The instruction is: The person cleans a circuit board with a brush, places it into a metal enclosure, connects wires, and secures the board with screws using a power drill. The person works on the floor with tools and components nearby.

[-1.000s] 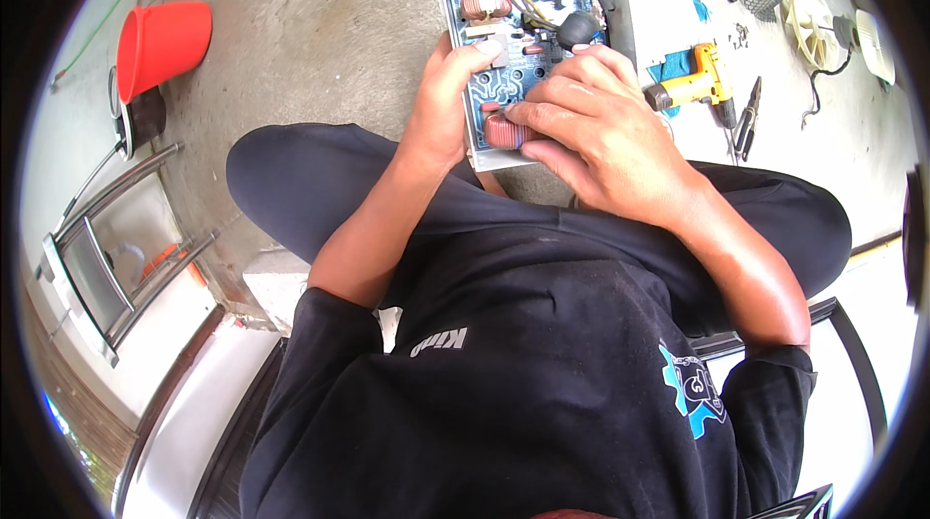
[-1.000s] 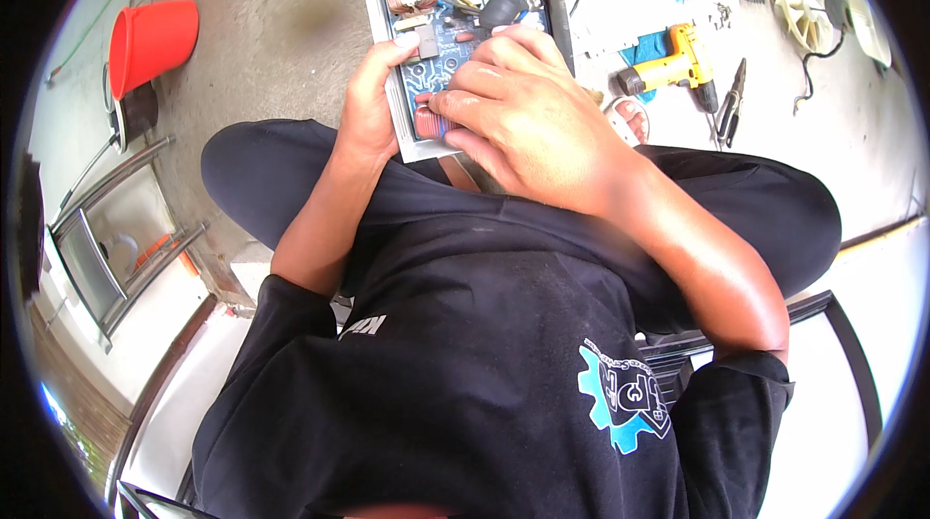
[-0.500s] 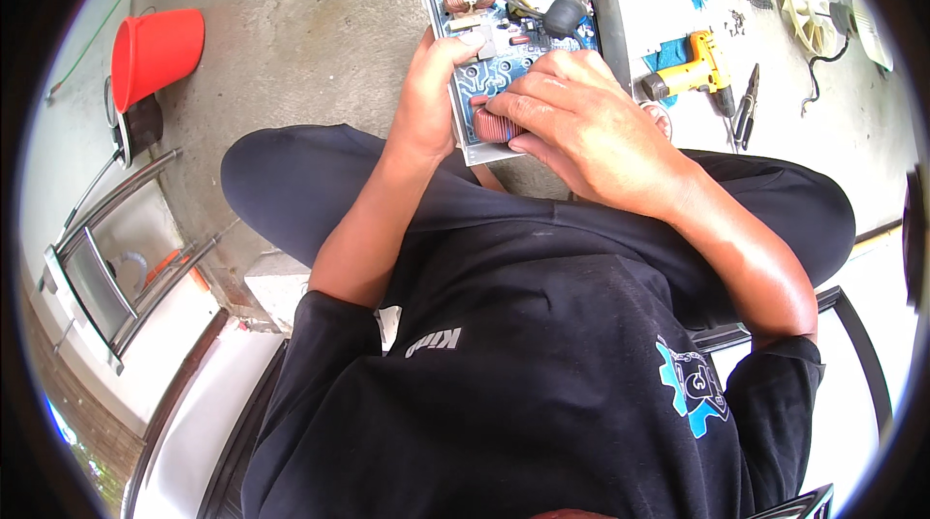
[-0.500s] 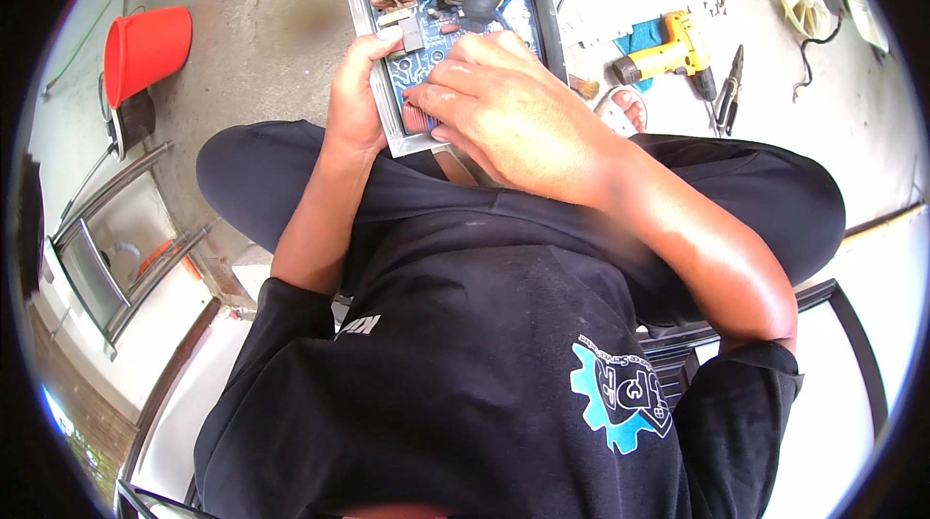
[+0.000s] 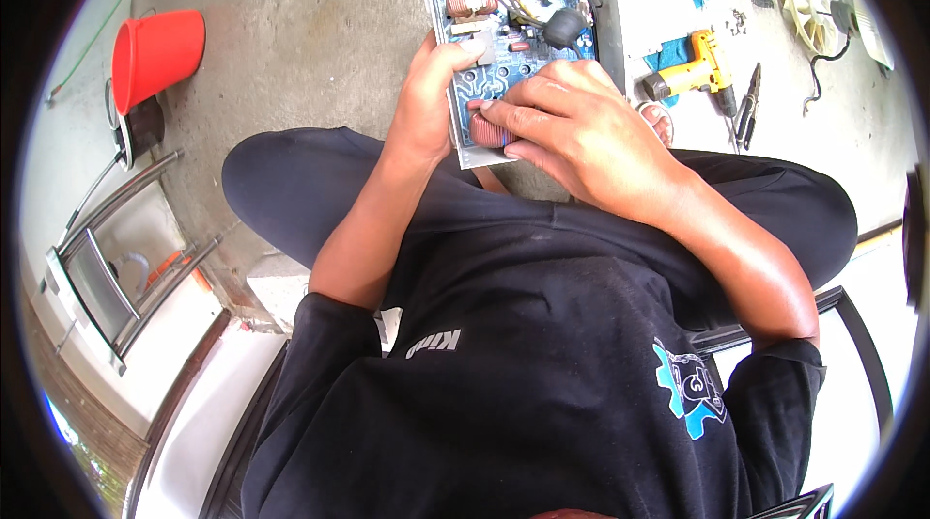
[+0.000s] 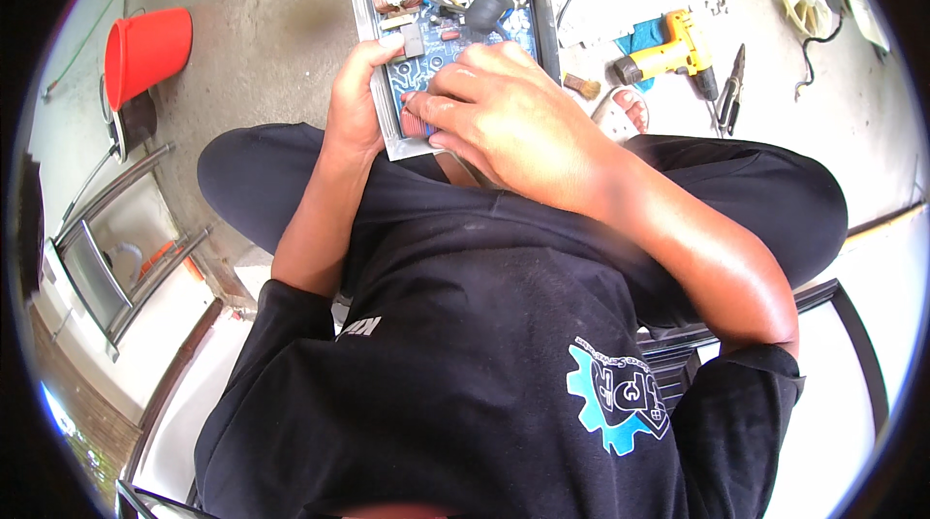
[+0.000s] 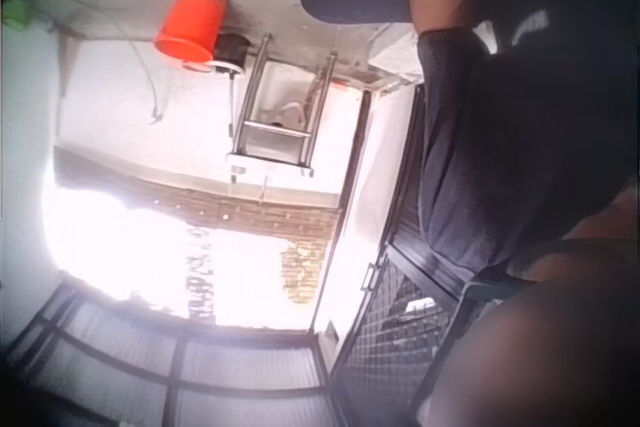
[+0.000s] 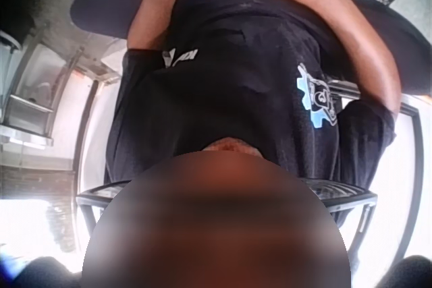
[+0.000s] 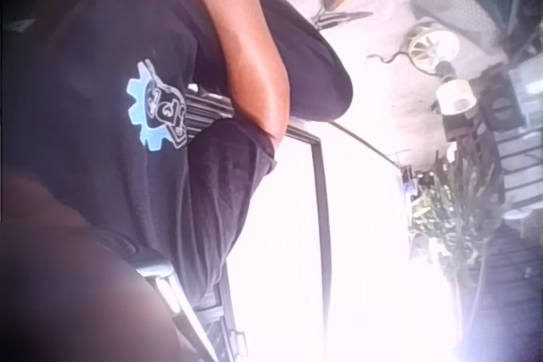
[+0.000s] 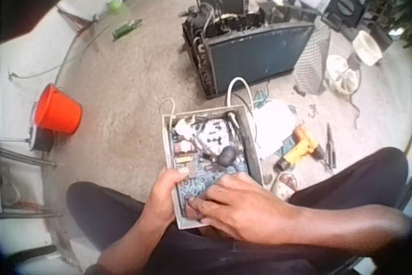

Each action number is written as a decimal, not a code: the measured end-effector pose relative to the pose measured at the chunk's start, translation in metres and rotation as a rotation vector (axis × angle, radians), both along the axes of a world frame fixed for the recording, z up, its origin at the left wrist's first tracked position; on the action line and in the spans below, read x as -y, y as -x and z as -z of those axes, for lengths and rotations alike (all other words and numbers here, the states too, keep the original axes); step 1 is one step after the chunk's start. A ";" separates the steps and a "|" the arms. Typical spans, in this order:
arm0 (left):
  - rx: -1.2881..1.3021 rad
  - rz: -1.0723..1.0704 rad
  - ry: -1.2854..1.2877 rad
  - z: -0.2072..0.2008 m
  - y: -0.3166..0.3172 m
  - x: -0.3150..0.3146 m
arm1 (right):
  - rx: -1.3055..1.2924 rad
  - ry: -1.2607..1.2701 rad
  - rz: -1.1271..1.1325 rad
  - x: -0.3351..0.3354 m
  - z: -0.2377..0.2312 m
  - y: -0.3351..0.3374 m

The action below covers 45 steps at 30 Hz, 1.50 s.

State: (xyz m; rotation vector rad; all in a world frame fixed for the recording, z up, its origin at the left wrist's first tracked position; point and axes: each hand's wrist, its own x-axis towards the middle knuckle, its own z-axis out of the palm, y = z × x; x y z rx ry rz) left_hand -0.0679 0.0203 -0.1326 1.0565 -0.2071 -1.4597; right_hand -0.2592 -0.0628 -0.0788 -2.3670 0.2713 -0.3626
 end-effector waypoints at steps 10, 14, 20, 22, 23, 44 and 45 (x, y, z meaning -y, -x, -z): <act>0.240 -0.251 -0.096 -0.023 -0.025 -0.004 | -0.309 -0.087 0.947 0.160 -0.030 0.077; 0.344 -0.347 -0.083 -0.033 -0.051 -0.004 | -0.443 -0.006 0.951 0.186 0.008 0.103; 0.365 -0.403 -0.043 -0.033 -0.067 -0.003 | -0.697 -0.042 0.636 0.171 0.093 0.072; 0.331 -0.377 0.011 -0.028 -0.066 -0.003 | -0.842 -0.034 0.503 0.160 0.113 0.068; 0.315 -0.334 0.010 -0.026 -0.066 -0.005 | -0.861 -0.075 0.533 0.153 0.121 0.067; 0.230 -0.355 -0.063 -0.024 -0.067 -0.018 | -0.760 -0.026 0.511 0.140 0.259 0.025; 0.194 -0.352 -0.026 -0.023 -0.065 -0.017 | -0.753 -0.023 0.524 0.140 0.260 0.025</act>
